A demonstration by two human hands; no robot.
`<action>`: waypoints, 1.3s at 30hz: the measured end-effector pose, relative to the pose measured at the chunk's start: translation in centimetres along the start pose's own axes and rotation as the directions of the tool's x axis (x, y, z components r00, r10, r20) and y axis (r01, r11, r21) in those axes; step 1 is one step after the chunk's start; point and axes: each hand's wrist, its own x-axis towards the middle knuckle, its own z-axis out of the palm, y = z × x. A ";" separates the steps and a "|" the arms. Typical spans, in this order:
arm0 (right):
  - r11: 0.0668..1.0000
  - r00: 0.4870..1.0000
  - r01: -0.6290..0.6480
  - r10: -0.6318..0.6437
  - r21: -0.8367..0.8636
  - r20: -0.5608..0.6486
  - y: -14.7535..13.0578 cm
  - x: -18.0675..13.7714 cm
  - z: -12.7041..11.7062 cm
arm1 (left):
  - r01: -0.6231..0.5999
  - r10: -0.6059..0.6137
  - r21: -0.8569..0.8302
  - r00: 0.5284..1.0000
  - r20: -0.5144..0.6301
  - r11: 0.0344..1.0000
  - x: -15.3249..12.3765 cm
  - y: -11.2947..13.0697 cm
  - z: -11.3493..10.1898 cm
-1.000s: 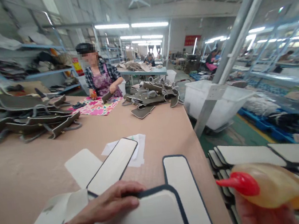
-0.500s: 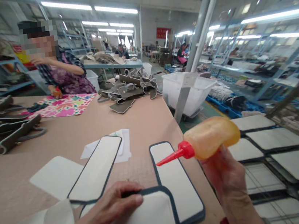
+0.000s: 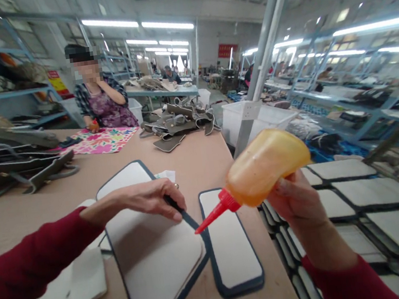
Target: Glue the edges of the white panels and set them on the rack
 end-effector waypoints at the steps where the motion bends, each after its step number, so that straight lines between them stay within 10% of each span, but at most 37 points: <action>1: 1.000 1.000 -0.013 0.013 -0.021 0.000 0.1 -0.1 0.1 | 0.001 -0.001 0.000 1.000 0.019 1.000 0.1 0.3 -0.1; 10: 0.999 0.997 -0.045 0.047 -0.021 0.056 1.5 0.3 1.4 | -0.006 0.041 -0.198 0.984 0.175 0.980 0.1 0.6 -0.7; 20: 0.994 0.981 -0.103 0.106 0.027 -0.160 3.5 -1.1 -0.3 | -0.058 0.043 -0.482 0.998 -0.042 0.874 -2.3 -7.9 8.9; 39: 0.993 0.999 -0.052 0.052 -0.106 -0.006 5.4 0.0 0.6 | 0.109 -0.153 -0.512 0.987 -0.044 0.852 -4.2 -5.7 6.2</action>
